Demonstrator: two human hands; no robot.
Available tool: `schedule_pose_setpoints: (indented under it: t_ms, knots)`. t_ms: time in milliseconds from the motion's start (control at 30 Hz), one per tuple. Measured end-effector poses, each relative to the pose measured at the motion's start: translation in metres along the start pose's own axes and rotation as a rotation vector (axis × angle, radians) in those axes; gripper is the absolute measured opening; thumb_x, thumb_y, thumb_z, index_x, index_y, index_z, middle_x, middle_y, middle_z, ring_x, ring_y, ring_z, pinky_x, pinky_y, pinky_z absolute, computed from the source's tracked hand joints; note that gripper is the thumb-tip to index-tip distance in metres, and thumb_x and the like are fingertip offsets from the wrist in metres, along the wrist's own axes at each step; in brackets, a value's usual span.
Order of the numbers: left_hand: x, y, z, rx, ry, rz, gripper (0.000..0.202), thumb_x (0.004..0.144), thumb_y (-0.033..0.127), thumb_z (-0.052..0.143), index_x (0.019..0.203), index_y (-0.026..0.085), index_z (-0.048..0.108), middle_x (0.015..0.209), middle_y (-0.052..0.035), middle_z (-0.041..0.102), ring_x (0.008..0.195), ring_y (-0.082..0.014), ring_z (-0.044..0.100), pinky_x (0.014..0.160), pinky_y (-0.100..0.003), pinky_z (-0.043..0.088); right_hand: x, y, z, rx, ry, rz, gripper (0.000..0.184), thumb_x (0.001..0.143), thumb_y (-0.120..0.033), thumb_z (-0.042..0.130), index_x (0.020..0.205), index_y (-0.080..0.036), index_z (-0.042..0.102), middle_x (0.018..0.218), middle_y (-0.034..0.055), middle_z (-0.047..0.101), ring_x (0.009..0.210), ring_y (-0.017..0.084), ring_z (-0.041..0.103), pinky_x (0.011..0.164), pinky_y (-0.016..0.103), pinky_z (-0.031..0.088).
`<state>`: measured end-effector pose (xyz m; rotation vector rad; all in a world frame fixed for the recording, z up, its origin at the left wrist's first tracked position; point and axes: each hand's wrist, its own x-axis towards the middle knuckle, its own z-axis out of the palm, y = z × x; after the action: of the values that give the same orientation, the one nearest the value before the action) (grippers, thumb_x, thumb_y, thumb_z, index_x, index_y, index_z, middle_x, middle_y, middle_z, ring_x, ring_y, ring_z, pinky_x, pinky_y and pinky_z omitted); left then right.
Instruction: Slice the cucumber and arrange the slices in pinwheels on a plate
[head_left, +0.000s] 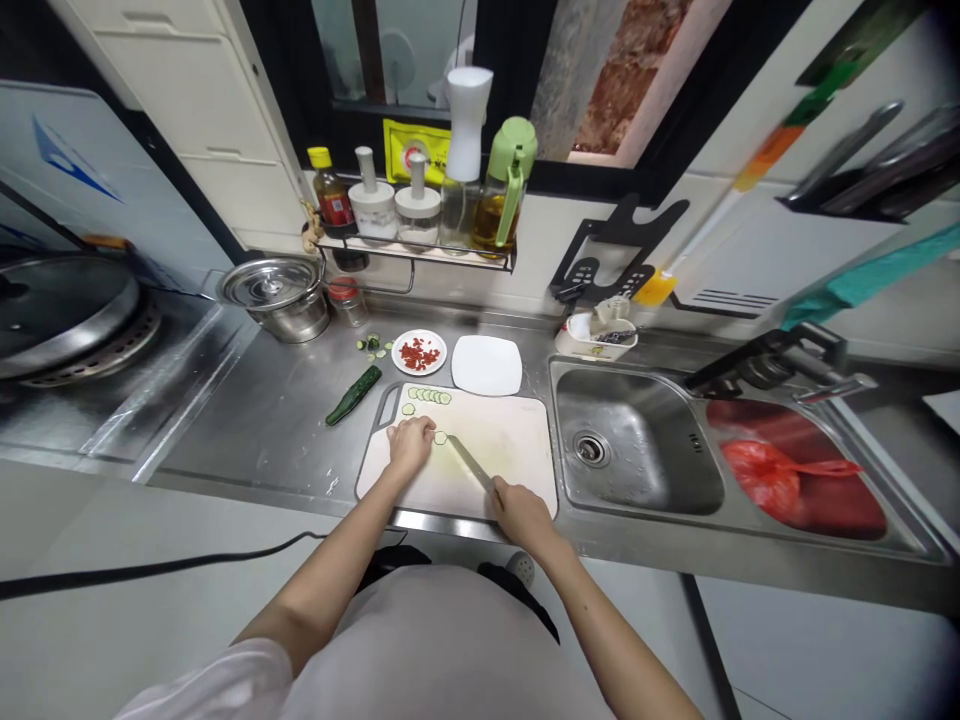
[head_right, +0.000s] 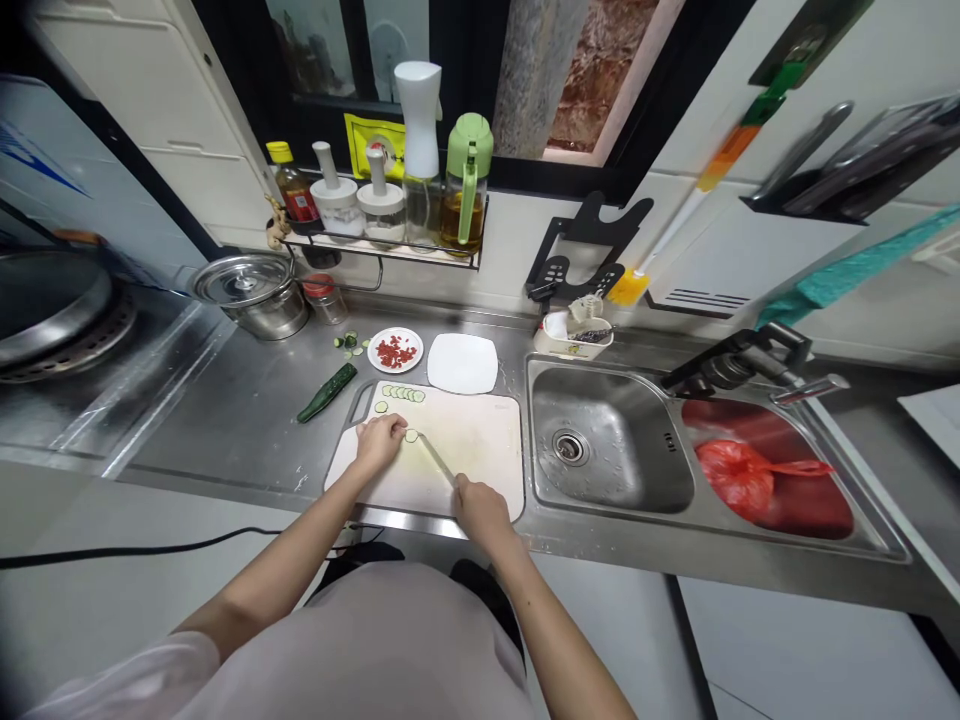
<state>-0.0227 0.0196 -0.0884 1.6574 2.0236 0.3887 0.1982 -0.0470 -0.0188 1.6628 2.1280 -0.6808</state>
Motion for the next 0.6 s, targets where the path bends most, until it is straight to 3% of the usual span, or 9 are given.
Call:
schedule_pose_setpoints:
  t_ms: [600]
  knots:
    - [0.007,0.003,-0.001,0.037,-0.046,-0.064,0.016,0.086,0.026,0.052,0.094,0.027,0.066,0.099,-0.0034,0.072,0.106,-0.0254,0.057,0.088,-0.04,0.031,0.005,-0.015,0.004,-0.007,-0.023,-0.011,0.027,0.096,-0.021,0.031,0.112,-0.018,0.053,0.094,0.0126,0.069,0.091,0.024,0.066,0.068,0.029,0.037]
